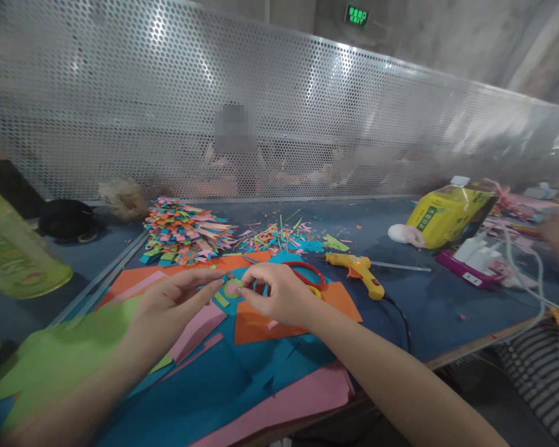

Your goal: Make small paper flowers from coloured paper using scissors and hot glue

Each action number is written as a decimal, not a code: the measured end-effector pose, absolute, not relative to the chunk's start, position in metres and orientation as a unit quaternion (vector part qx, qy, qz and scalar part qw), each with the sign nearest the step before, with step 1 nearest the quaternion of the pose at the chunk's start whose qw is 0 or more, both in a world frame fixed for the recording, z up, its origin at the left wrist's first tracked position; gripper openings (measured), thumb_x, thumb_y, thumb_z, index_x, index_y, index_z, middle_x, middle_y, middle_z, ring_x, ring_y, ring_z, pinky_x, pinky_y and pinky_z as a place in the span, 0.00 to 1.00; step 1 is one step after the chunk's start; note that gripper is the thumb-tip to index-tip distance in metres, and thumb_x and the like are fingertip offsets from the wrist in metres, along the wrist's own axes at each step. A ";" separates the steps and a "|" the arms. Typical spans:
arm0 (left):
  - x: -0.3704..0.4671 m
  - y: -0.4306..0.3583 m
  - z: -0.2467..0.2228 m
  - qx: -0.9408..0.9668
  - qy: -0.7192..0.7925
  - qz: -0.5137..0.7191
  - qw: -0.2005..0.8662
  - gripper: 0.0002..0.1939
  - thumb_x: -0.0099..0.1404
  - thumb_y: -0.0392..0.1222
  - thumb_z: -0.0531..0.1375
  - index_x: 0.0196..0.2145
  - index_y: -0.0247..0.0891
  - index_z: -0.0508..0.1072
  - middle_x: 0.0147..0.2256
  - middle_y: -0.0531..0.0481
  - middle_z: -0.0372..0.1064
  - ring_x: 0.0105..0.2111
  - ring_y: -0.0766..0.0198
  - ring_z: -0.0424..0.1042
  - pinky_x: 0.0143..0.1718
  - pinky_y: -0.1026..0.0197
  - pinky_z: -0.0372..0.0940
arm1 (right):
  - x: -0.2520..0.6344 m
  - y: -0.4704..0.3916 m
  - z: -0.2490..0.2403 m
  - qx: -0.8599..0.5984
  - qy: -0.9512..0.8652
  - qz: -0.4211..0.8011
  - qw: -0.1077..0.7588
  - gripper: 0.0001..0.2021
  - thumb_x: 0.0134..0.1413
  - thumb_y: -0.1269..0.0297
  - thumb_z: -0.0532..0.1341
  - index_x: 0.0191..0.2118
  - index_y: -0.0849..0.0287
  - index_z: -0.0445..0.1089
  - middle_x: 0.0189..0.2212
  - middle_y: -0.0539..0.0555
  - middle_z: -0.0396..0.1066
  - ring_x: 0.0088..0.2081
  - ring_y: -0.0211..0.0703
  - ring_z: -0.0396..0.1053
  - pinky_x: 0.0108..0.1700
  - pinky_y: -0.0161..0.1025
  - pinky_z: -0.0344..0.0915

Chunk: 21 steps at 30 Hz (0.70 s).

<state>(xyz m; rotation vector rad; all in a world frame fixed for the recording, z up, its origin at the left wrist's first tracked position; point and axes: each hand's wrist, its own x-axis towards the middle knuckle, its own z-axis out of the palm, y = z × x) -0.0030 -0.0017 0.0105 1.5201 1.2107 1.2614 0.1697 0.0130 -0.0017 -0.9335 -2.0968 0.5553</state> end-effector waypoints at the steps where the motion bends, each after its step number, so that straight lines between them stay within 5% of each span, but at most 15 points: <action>1: -0.003 -0.002 0.011 0.595 0.472 0.504 0.411 0.06 0.47 0.37 0.64 0.27 0.39 0.76 0.27 0.50 0.74 0.28 0.64 0.70 0.29 0.67 0.63 | 0.170 0.013 -0.002 -0.364 -0.822 0.212 0.383 0.05 0.50 0.68 0.55 0.26 0.61 0.65 0.22 0.48 0.63 0.23 0.30 0.60 0.24 0.28 0.56; 15: -0.003 -0.003 0.011 0.580 0.461 0.499 0.449 0.05 0.48 0.37 0.63 0.27 0.39 0.76 0.28 0.50 0.75 0.29 0.64 0.71 0.32 0.67 0.64 | 0.171 0.014 -0.004 -0.358 -0.840 0.166 0.372 0.04 0.51 0.69 0.55 0.28 0.60 0.66 0.24 0.49 0.66 0.24 0.31 0.61 0.26 0.29 0.57; 21: -0.002 -0.004 0.014 0.554 0.449 0.534 0.454 0.13 0.51 0.43 0.62 0.37 0.39 0.74 0.40 0.48 0.72 0.38 0.62 0.69 0.33 0.68 0.63 | 0.177 0.016 -0.006 -0.324 -0.884 -0.093 0.325 0.07 0.55 0.69 0.51 0.33 0.60 0.66 0.29 0.52 0.68 0.29 0.35 0.64 0.28 0.31 0.56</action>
